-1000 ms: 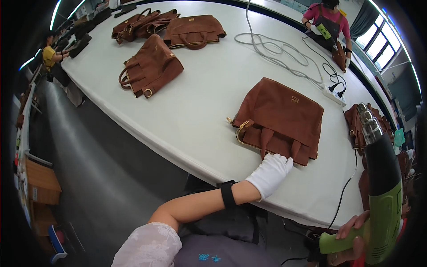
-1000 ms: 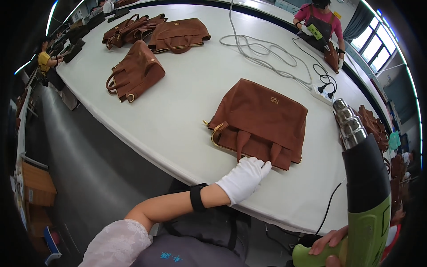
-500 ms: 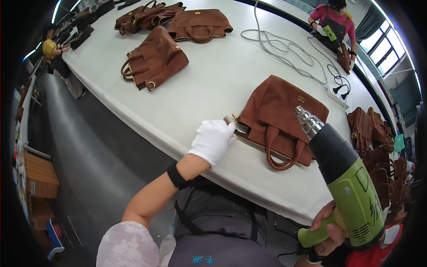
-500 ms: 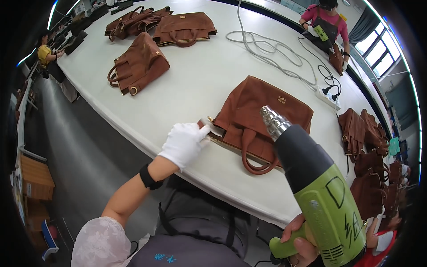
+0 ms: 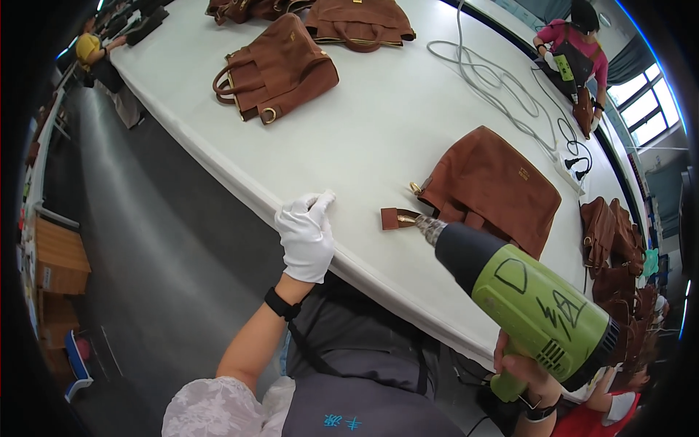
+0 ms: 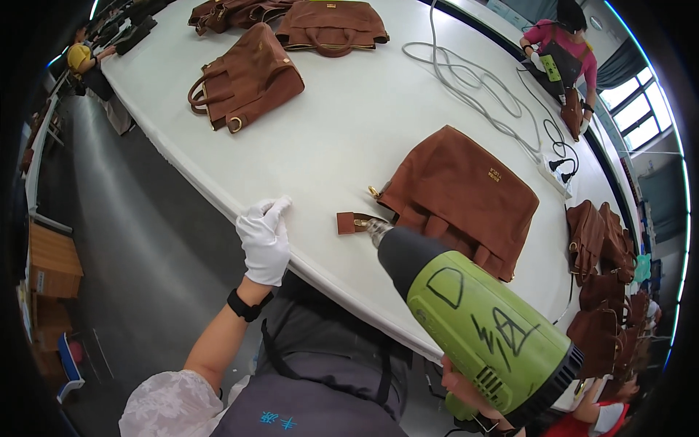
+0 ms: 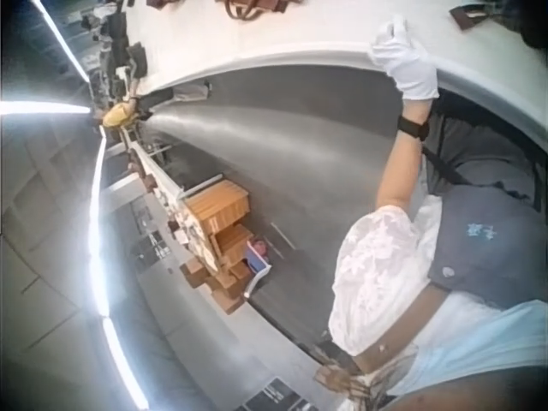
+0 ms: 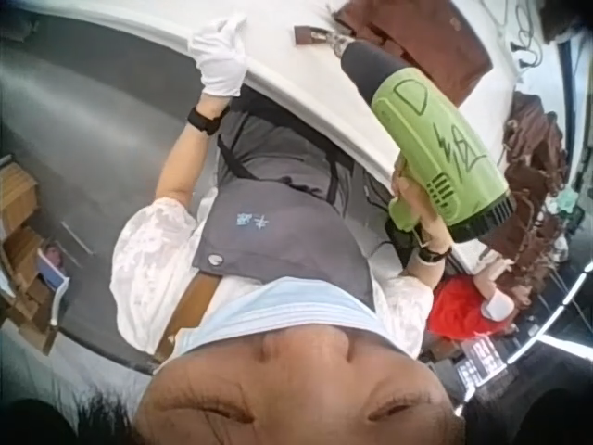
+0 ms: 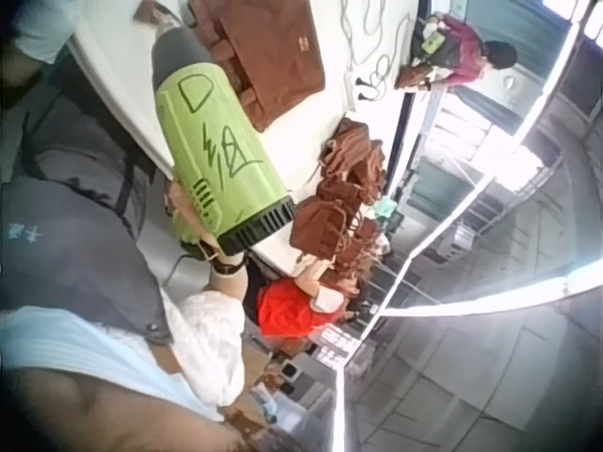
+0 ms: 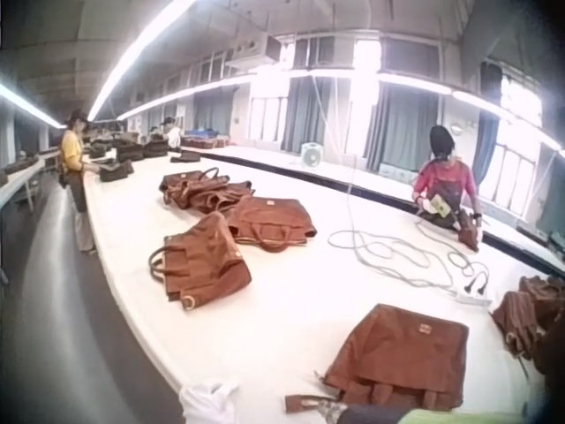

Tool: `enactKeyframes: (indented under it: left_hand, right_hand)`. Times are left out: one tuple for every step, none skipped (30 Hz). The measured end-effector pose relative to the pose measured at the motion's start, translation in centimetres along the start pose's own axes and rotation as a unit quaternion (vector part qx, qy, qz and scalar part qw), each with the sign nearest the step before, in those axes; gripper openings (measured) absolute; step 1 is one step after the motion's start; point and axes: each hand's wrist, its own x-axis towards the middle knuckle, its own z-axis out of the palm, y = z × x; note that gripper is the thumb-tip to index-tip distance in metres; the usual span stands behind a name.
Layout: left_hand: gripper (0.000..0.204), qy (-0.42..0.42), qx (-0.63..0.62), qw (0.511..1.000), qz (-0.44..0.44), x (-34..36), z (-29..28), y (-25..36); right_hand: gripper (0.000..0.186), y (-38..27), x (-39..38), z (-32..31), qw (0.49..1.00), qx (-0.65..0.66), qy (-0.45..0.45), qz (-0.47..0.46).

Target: Apply heat to leather bags using a heat gun to finish the edges or surface.

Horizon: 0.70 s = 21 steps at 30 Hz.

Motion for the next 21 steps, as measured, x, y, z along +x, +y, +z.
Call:
enactKeyframes:
  left_hand:
    - [0.025,0.003,-0.004,1.000,0.004,-0.2,0.1,0.0]
    - [0.028,0.005,-0.009,1.000,0.006,-0.5,0.2,0.1]
    - [0.028,0.003,-0.011,1.000,0.002,-0.6,0.3,0.0]
    - [0.030,0.006,-0.018,1.000,0.000,-0.7,0.3,-0.1]
    - [0.032,0.011,-0.027,1.000,-0.003,-0.7,0.3,-0.2]
    - [0.032,0.010,-0.027,1.000,-0.008,-0.6,0.2,-0.1]
    - [0.033,0.003,-0.032,0.999,0.003,-0.4,-0.1,-0.1]
    - [0.033,-0.003,-0.041,0.999,0.014,-0.2,-0.1,0.0]
    - [0.033,-0.004,-0.046,0.999,0.011,-0.1,-0.1,0.0]
    - [0.034,-0.010,-0.048,0.999,0.008,-0.1,0.0,0.1]
    - [0.034,-0.017,-0.047,0.999,0.007,-0.1,0.0,0.0]
    - [0.034,-0.019,-0.047,0.999,0.005,-0.2,0.0,-0.1]
    - [0.034,-0.019,-0.045,0.999,0.004,-0.2,0.0,-0.3]
    - [0.034,-0.019,-0.042,0.999,0.003,-0.2,0.0,-0.3]
    - [0.034,-0.020,-0.042,0.999,0.002,-0.2,0.0,-0.4]
    - [0.034,-0.020,-0.045,0.999,0.005,-0.2,0.0,-0.5]
    - [0.034,-0.020,-0.048,0.999,0.009,-0.2,0.0,-0.6]
    - [0.034,-0.021,-0.049,0.999,0.009,-0.2,-0.1,-0.5]
    - [0.033,-0.019,-0.048,0.999,0.013,-0.1,-0.2,-0.4]
    - [0.032,-0.015,-0.047,0.999,0.018,0.1,-0.3,-0.3]
    - [0.032,-0.014,-0.046,0.999,0.018,0.0,-0.1,-0.5]
  right_hand:
    - [0.051,-0.8,0.4,0.4,0.999,0.013,-0.016,0.039]
    - [0.050,-1.3,0.6,0.5,0.998,0.026,-0.026,0.053]
    - [0.050,-1.5,1.0,0.8,0.998,0.023,-0.026,0.057]
    - [0.049,-1.8,1.3,1.1,0.997,0.038,-0.018,0.060]
    - [0.048,-2.0,1.5,1.3,0.997,0.051,-0.010,0.063]
    - [0.047,-2.1,1.6,1.2,0.949,0.219,0.074,0.212]
    - [0.047,-1.9,1.7,1.1,0.949,0.216,0.074,0.215]
    - [0.046,-1.7,1.4,0.8,0.955,0.204,0.061,0.206]
    - [0.046,-1.5,1.2,0.7,0.960,0.191,0.047,0.196]
    - [0.045,-1.7,1.0,0.9,0.958,0.178,0.083,0.210]
    - [0.045,-2.1,1.0,1.0,0.958,0.177,0.083,0.212]
    - [0.045,-2.5,1.0,1.2,0.987,0.085,0.033,0.135]
    - [0.045,-2.8,1.0,1.2,0.998,-0.008,-0.017,0.056]
    - [0.045,-2.1,0.8,0.9,0.998,-0.008,-0.018,0.057]
    - [0.045,-0.8,0.5,0.3,0.996,0.032,-0.010,0.085]
    - [0.044,0.1,0.4,-0.3,0.991,0.071,-0.002,0.113]
    - [0.044,0.1,0.6,-1.0,0.991,0.071,0.000,0.114]
    - [0.044,0.0,1.1,-1.6,0.991,-0.081,-0.063,0.091]
    - [0.043,0.0,1.3,-1.8,0.963,-0.231,-0.125,0.065]
    - [0.043,0.4,1.1,-1.7,0.963,-0.230,-0.123,0.064]
    - [0.041,1.1,0.7,-1.1,0.996,-0.028,-0.045,0.065]
